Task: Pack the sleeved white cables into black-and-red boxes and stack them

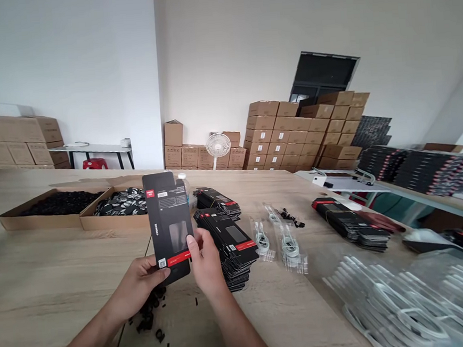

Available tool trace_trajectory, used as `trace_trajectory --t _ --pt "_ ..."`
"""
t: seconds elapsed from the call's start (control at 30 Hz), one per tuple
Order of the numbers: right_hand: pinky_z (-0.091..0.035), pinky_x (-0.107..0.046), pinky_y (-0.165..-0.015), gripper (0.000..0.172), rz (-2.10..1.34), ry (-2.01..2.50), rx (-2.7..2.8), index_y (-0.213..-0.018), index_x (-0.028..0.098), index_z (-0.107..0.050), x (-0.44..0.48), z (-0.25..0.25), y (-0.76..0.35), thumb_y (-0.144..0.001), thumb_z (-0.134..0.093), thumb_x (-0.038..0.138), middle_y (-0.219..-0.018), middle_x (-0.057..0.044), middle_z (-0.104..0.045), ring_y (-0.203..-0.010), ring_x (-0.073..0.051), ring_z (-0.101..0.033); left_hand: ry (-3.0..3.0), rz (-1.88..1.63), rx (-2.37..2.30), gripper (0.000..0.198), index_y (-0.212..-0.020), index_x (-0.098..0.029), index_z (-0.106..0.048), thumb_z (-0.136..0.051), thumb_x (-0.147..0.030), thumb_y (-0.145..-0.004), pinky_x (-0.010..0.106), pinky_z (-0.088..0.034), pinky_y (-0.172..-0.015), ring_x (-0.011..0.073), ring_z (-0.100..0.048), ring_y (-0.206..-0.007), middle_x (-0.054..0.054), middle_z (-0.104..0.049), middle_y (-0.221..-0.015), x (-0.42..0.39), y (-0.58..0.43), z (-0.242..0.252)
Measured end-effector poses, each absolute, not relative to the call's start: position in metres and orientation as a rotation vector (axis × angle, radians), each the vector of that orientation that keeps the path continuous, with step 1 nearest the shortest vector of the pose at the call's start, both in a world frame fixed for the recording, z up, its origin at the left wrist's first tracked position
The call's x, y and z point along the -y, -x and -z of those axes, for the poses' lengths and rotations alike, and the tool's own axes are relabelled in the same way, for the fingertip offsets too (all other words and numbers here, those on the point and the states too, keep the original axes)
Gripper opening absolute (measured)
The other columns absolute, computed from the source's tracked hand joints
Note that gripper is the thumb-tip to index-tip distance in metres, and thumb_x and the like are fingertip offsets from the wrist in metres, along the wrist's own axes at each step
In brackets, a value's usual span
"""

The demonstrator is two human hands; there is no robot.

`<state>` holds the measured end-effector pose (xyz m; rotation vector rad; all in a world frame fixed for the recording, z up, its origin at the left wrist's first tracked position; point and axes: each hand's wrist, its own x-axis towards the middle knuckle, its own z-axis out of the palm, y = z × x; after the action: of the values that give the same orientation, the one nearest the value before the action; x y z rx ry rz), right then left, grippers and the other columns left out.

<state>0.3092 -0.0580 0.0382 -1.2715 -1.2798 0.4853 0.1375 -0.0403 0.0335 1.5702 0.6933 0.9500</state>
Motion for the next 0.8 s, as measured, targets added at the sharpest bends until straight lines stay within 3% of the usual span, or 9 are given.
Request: trace_trajectory --t 0.1,0.2,0.27,0.37,0.43,0.53,0.63,0.7,0.8 --pt "-0.042 -0.026 -0.059 0.043 -0.965 1.141 1.3 -0.073 0.019 -0.058 0.062 -0.037 -0.306 -0.086 -0.053 0.06 -0.066 0.002 -0.058 -0.06 -0.013 -0.05 -1.31 -0.937 -0.6 0.037 -0.108 -0.017 -0.073 -0.075 -0.033 -0.075 0.034 -0.049 -0.088 0.0266 -0.066 -0.097 0.006 -0.075 -0.104 0.043 -0.13 -0.043" --pt "-0.036 -0.024 -0.05 0.046 -1.332 1.131 1.382 -0.071 0.018 -0.06 0.071 -0.034 -0.293 -0.084 -0.057 0.062 -0.059 0.004 -0.057 -0.05 -0.011 -0.047 -0.785 -0.863 -0.459 0.052 -0.119 -0.017 -0.068 -0.069 -0.046 -0.076 0.042 -0.05 -0.094 0.0307 -0.065 -0.109 0.011 -0.072 -0.117 0.042 -0.117 -0.05" --pt "-0.034 -0.024 -0.049 0.044 -1.313 1.195 1.538 -0.063 0.018 -0.059 0.076 -0.035 -0.287 -0.083 -0.061 0.057 -0.054 0.004 -0.055 -0.047 -0.01 -0.046 -0.55 -0.82 -0.386 0.057 -0.124 -0.016 -0.064 -0.063 -0.051 -0.079 0.043 -0.05 -0.096 0.0301 -0.065 -0.112 0.013 -0.07 -0.122 0.039 -0.111 -0.053" --pt "-0.034 -0.024 -0.053 0.037 -0.968 1.275 1.556 -0.058 0.019 -0.056 0.078 -0.043 -0.288 -0.08 -0.068 0.046 -0.053 0.005 -0.055 -0.052 -0.011 -0.048 -0.512 -0.731 -0.414 0.058 -0.121 -0.012 -0.065 -0.055 -0.056 -0.085 0.038 -0.057 -0.08 0.0264 -0.072 -0.088 0.014 -0.074 -0.109 0.038 -0.11 -0.052" --pt "-0.039 -0.026 -0.059 0.021 -0.864 1.233 1.452 -0.082 0.02 -0.065 0.077 -0.05 -0.294 -0.081 -0.067 0.041 -0.061 0.004 -0.058 -0.061 -0.013 -0.053 -0.588 -0.657 -0.466 0.059 -0.114 -0.008 -0.068 -0.054 -0.058 -0.086 0.034 -0.057 -0.067 0.0242 -0.072 -0.075 0.015 -0.075 -0.097 0.04 -0.115 -0.048" --pt "-0.044 -0.028 -0.067 0.042 -0.936 1.172 1.384 -0.122 0.026 -0.056 0.075 -0.056 -0.304 -0.082 -0.066 0.036 -0.074 0.004 -0.059 -0.068 -0.015 -0.056 -0.679 -0.597 -0.525 0.053 -0.108 -0.007 -0.07 -0.057 -0.055 -0.087 0.032 -0.058 -0.065 0.0245 -0.071 -0.082 0.016 -0.074 -0.096 0.047 -0.123 -0.041" --pt "-0.041 -0.026 -0.063 0.036 -0.995 1.126 1.323 -0.112 0.025 -0.062 0.073 -0.056 -0.312 -0.078 -0.071 0.034 -0.084 0.003 -0.057 -0.065 -0.011 -0.05 -0.713 -0.522 -0.544 0.052 -0.104 -0.007 -0.07 -0.063 -0.054 -0.083 0.033 -0.058 -0.067 0.0242 -0.069 -0.084 0.016 -0.074 -0.098 0.052 -0.125 -0.038" --pt "-0.031 -0.022 -0.052 0.026 -1.103 1.049 1.266 -0.098 0.023 -0.065 0.071 -0.057 -0.317 -0.078 -0.071 0.039 -0.077 0.004 -0.053 -0.055 -0.007 -0.04 -0.728 -0.484 -0.521 0.052 -0.104 -0.006 -0.071 -0.067 -0.053 -0.08 0.033 -0.057 -0.066 0.0233 -0.069 -0.08 0.017 -0.073 -0.098 0.051 -0.122 -0.037" --pt "-0.018 -0.021 -0.045 0.026 -1.219 0.895 1.133 -0.094 0.023 -0.065 0.07 -0.06 -0.324 -0.081 -0.069 0.045 -0.065 0.007 -0.048 -0.046 -0.005 -0.029 -0.72 -0.482 -0.443 0.05 -0.104 -0.007 -0.071 -0.072 -0.05 -0.078 0.03 -0.056 -0.063 0.0209 -0.069 -0.074 0.014 -0.074 -0.093 0.046 -0.118 -0.035"
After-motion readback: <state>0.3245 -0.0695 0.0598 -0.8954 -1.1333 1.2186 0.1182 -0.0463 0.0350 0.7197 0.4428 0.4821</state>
